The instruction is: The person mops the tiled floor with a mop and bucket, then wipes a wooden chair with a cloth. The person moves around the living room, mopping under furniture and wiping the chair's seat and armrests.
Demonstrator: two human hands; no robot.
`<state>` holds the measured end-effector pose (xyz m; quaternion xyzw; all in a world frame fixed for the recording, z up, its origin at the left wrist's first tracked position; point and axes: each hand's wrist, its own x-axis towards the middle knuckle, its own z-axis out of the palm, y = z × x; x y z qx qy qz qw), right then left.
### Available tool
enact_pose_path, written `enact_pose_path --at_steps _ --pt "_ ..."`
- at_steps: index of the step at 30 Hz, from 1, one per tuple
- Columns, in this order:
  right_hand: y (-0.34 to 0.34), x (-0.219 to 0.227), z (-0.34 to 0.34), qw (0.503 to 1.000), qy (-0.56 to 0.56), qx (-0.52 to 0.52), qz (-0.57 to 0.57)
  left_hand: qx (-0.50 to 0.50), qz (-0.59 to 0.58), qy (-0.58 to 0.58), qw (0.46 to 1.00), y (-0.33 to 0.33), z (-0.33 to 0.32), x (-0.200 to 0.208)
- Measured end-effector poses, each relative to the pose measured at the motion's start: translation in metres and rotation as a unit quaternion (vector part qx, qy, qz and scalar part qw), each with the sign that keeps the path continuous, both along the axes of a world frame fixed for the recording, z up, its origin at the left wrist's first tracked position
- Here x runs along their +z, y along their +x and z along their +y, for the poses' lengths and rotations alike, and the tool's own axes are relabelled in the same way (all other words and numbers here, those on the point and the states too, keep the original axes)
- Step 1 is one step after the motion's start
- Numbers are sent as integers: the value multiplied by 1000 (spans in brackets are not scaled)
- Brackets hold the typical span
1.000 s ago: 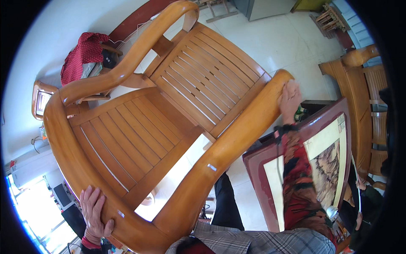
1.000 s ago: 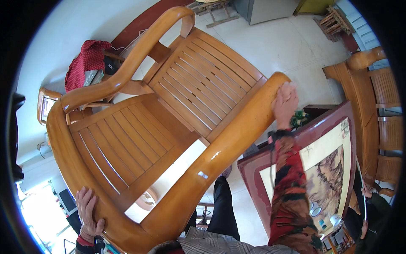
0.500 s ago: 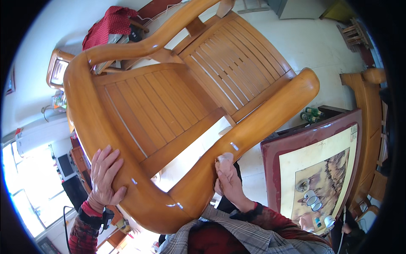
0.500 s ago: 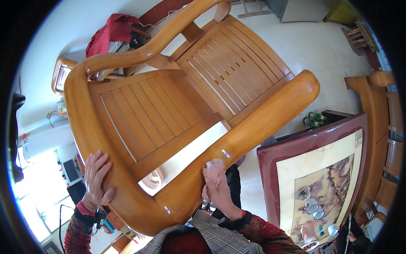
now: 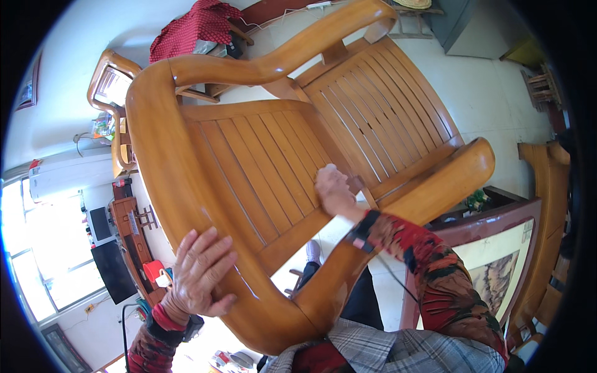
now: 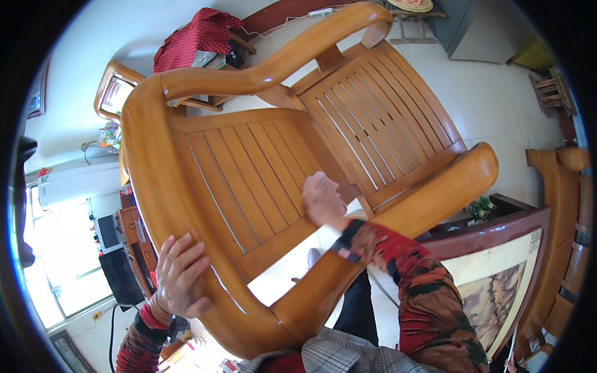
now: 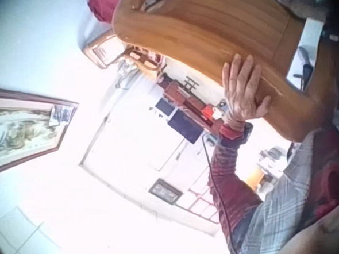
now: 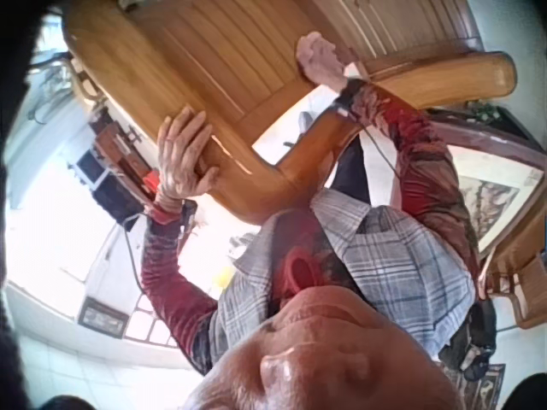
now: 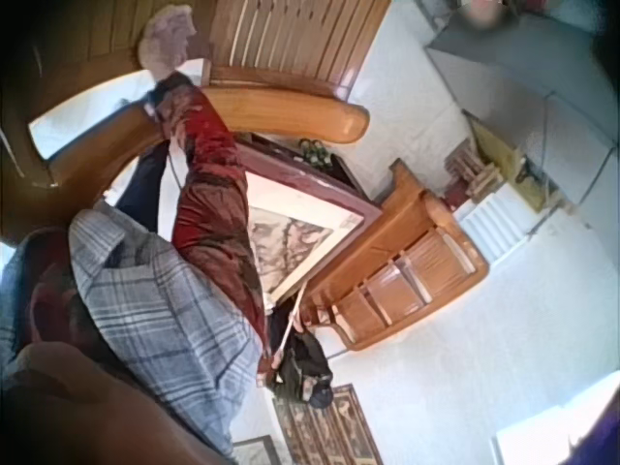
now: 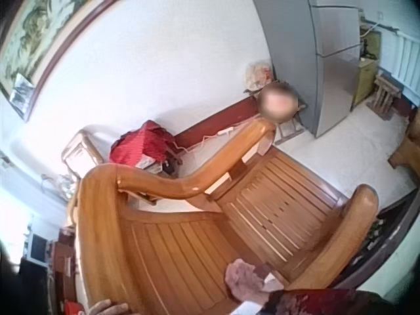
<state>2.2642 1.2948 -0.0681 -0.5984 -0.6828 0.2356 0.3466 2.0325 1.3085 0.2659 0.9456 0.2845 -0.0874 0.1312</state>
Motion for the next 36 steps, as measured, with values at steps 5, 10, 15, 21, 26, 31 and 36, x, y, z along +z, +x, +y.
enact_pose_path --at_steps 5,10,15,21,26,31,36 --pt "-92 124 14 972 155 -4 177 32 10 -18 999 4 0 1" --pt "-54 36 109 990 105 93 10 43 21 -15 999 4 1 0" --pt "-37 -3 173 991 35 -21 129 44 27 -23 998 1 1 -1" --pt "-115 74 173 930 242 74 266 55 57 -21 997 4 -3 2" --pt "-30 -61 215 990 -34 4 134 39 50 -11 998 5 0 0" --pt "-73 8 231 985 148 9 86 30 43 -8 999 4 2 -1" --pt "-125 99 237 924 224 107 292 34 55 -15 998 5 1 1"
